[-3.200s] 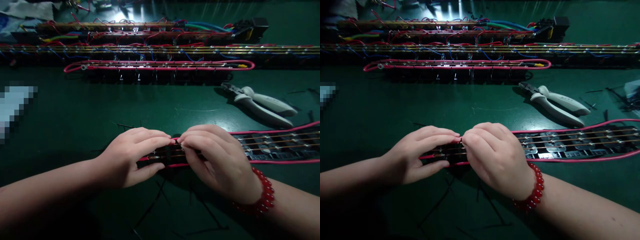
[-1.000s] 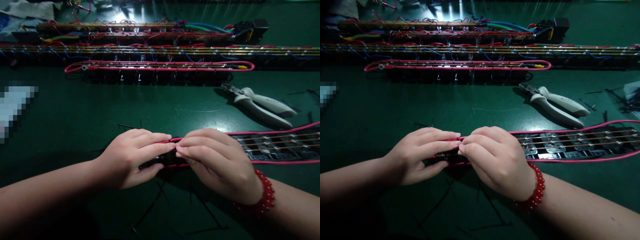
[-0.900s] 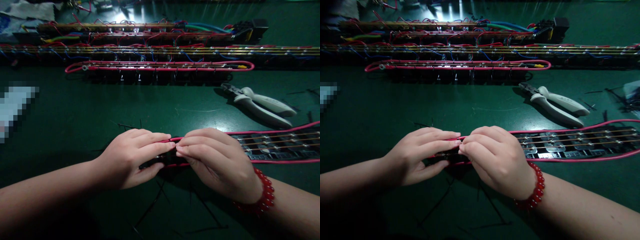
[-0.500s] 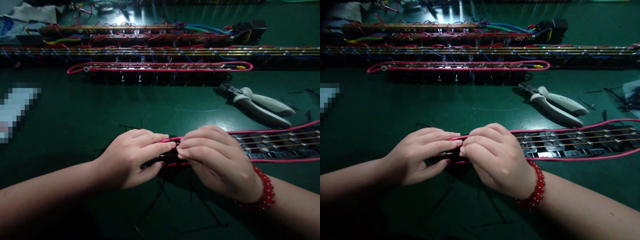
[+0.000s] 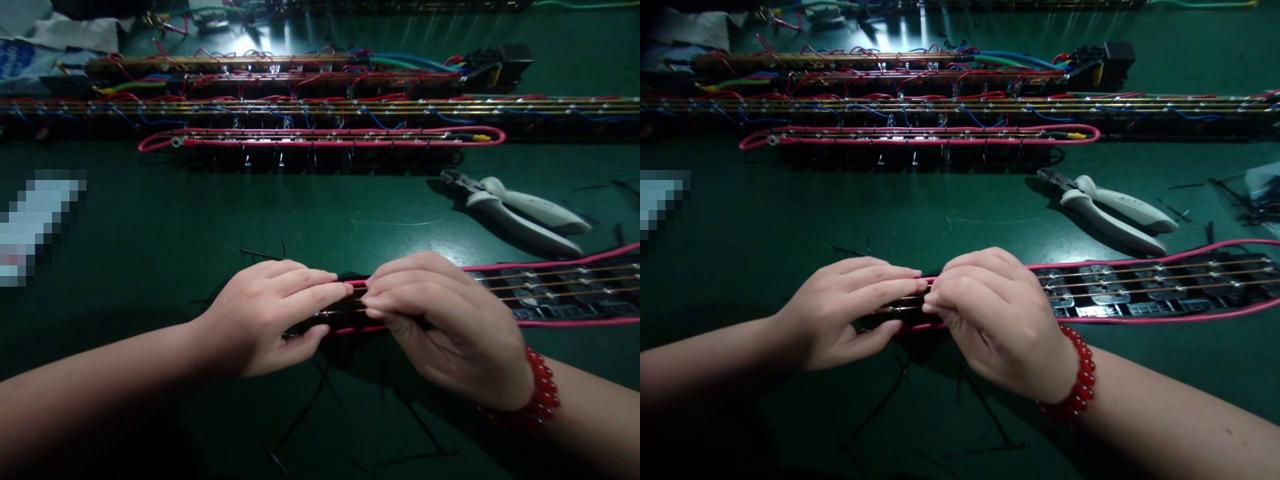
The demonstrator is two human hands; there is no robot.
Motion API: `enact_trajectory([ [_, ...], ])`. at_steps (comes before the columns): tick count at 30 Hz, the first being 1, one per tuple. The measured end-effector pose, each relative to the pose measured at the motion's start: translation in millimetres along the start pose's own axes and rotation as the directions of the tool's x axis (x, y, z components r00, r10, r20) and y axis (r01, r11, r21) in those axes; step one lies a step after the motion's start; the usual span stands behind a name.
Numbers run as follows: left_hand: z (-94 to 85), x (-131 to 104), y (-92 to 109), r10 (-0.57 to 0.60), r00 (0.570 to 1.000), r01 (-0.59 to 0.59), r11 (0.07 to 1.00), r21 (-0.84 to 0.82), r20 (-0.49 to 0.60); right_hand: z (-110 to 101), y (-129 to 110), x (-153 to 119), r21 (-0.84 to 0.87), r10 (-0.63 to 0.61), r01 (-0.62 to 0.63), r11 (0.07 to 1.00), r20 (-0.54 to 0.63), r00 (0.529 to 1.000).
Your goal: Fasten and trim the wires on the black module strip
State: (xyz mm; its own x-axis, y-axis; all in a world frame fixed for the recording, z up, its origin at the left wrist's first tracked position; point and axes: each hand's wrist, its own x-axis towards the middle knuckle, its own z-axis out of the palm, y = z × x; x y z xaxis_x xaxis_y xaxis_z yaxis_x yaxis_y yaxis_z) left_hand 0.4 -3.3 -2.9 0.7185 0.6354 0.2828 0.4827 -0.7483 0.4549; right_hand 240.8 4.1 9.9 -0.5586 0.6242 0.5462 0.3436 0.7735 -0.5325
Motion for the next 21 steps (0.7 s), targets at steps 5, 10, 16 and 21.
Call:
enact_trajectory([
  [5,1.5,-0.2,-2.9,0.046,0.998,-0.045,0.999,0.02,-0.045,-1.8,1.3,1.0,-0.035,0.008,-0.008,0.999,-0.003,1.0],
  [10,0.4,-0.3,-0.5,0.079,0.997,-0.079,0.995,0.061,-0.012,-2.4,1.2,0.9,-0.017,0.033,-0.034,0.999,-0.021,0.999],
  [16,-0.7,-0.4,0.9,0.085,0.996,-0.085,0.994,0.073,0.001,-1.0,1.4,2.7,-0.017,0.03,-0.03,0.999,-0.011,0.999],
  [21,-0.8,0.0,2.6,0.015,1.0,-0.015,0.999,0.036,-0.017,-1.5,-1.0,4.0,-0.016,0.031,-0.031,0.999,-0.013,0.999],
])
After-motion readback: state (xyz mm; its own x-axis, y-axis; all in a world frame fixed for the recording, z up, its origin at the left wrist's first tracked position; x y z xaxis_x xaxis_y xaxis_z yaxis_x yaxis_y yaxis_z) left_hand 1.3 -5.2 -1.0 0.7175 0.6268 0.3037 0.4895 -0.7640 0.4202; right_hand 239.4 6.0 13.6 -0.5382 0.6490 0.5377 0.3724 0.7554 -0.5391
